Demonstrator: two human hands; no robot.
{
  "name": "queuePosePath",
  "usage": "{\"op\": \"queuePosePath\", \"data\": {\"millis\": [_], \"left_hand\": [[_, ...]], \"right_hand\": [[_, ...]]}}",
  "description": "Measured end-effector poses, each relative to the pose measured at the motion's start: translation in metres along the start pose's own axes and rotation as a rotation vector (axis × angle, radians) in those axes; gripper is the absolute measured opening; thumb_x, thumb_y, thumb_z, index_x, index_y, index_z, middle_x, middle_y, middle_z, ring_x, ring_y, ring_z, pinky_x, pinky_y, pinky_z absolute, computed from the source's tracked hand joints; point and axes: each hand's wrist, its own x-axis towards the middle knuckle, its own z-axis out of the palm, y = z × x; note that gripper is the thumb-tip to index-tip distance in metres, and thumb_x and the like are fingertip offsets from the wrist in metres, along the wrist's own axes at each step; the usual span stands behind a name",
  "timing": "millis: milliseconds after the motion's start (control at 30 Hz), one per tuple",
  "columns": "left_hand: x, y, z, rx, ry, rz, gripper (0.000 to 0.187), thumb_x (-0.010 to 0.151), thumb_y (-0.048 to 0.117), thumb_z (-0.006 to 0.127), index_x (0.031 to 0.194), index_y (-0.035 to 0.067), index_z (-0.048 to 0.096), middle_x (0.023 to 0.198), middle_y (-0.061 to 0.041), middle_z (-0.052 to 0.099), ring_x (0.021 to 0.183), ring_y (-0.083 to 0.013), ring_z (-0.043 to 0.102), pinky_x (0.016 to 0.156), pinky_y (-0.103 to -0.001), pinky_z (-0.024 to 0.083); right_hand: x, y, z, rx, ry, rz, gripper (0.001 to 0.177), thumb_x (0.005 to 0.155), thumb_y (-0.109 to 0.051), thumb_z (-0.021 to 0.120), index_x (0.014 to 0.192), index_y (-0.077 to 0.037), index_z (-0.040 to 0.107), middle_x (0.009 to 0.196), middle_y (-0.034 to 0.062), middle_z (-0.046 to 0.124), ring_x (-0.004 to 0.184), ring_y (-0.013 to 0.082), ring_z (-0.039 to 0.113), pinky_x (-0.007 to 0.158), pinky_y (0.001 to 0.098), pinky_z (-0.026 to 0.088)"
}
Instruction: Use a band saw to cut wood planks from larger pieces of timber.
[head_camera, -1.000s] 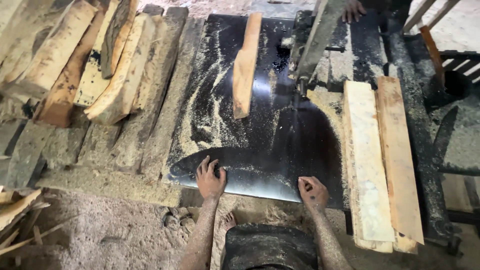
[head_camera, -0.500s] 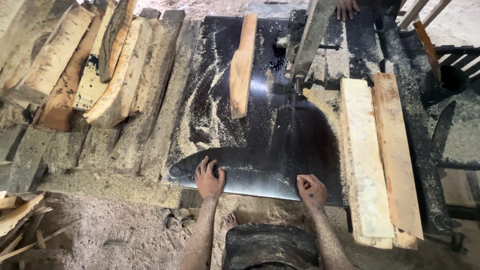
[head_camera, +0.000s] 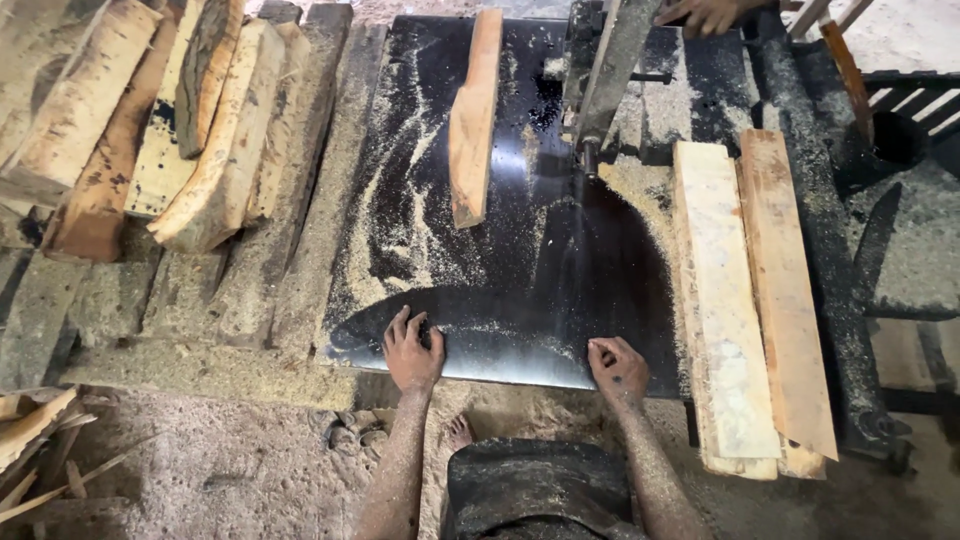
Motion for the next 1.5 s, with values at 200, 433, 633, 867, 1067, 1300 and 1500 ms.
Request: {"op": "queuePosePath", "data": {"millis": [200,433,633,867,1067,1300,1500], "left_hand": [[0.0,0.0,-0.002,-0.026,0.026,-0.024,0.037,0.088,0.029,0.066,0.122,0.014,0.071,0.145,-0.011,0.058,0.136,-0.0359,0.049,0.114,-0.052,0.041],[0.0,-0.002,-0.001,-0.05,0.006,-0.061,0.036,0.088,0.029,0.067,0.121,0.014,0.07,0.146,-0.011,0.058,0.137,-0.0359,0.049,0.113,-0.054,0.04],[0.003,-0.017,0.007,-0.047,0.001,0.009,0.044,0.091,0.03,0.064,0.131,0.012,0.066,0.15,-0.014,0.054,0.143,-0.0349,0.046,0.119,-0.053,0.036],[0.07,-0.034,0.01,0.083,-0.271,-0.013,0.088,0.089,0.059,0.062,0.157,0.008,0.037,0.167,-0.02,0.026,0.156,-0.0338,0.021,0.126,-0.051,0.019],[0.092,0.0,0.034,0.245,-0.401,-0.221,0.109,0.088,0.078,0.051,0.163,0.006,0.018,0.171,-0.018,0.007,0.159,-0.0283,0.006,0.129,-0.046,0.005],[0.01,0.088,0.043,0.19,-0.6,0.382,0.082,0.102,0.063,0.032,0.162,0.009,0.014,0.17,-0.018,0.0,0.158,-0.0324,-0.002,0.126,-0.047,-0.003],[-0.014,0.092,0.036,-0.071,-0.606,0.538,0.074,0.095,0.054,0.058,0.152,0.008,0.045,0.165,-0.019,0.029,0.157,-0.0317,0.018,0.128,-0.048,0.012]], "right_hand": [[0.0,-0.002,0.001,-0.029,-0.01,-0.01,0.016,0.092,-0.027,0.074,0.099,-0.014,0.08,0.087,0.0034,0.074,0.07,0.0172,0.072,0.064,0.0337,0.055],[0.0,-0.004,0.002,-0.036,-0.01,-0.01,0.015,0.093,-0.025,0.073,0.101,-0.014,0.08,0.089,0.0027,0.074,0.07,0.0165,0.071,0.066,0.0328,0.055],[-0.002,-0.009,0.003,-0.037,-0.011,-0.045,0.014,0.093,-0.022,0.073,0.1,-0.012,0.08,0.088,0.0036,0.074,0.071,0.0162,0.071,0.066,0.0319,0.055],[-0.001,-0.012,0.005,-0.06,0.005,-0.057,0.015,0.094,-0.022,0.074,0.1,-0.01,0.08,0.091,0.0058,0.075,0.071,0.0161,0.071,0.067,0.0312,0.055],[-0.003,-0.015,0.004,-0.042,0.017,-0.035,0.015,0.094,-0.022,0.074,0.1,-0.009,0.08,0.091,0.006,0.075,0.07,0.0164,0.071,0.066,0.031,0.054],[0.003,-0.009,0.002,0.002,-0.006,-0.039,0.017,0.094,-0.023,0.074,0.103,-0.01,0.08,0.091,0.0061,0.076,0.073,0.0146,0.07,0.067,0.0304,0.055],[0.021,0.026,-0.008,0.197,-0.144,0.112,0.023,0.093,-0.024,0.075,0.111,-0.01,0.078,0.085,0.0063,0.076,0.072,0.011,0.068,0.066,0.0299,0.055]]}}
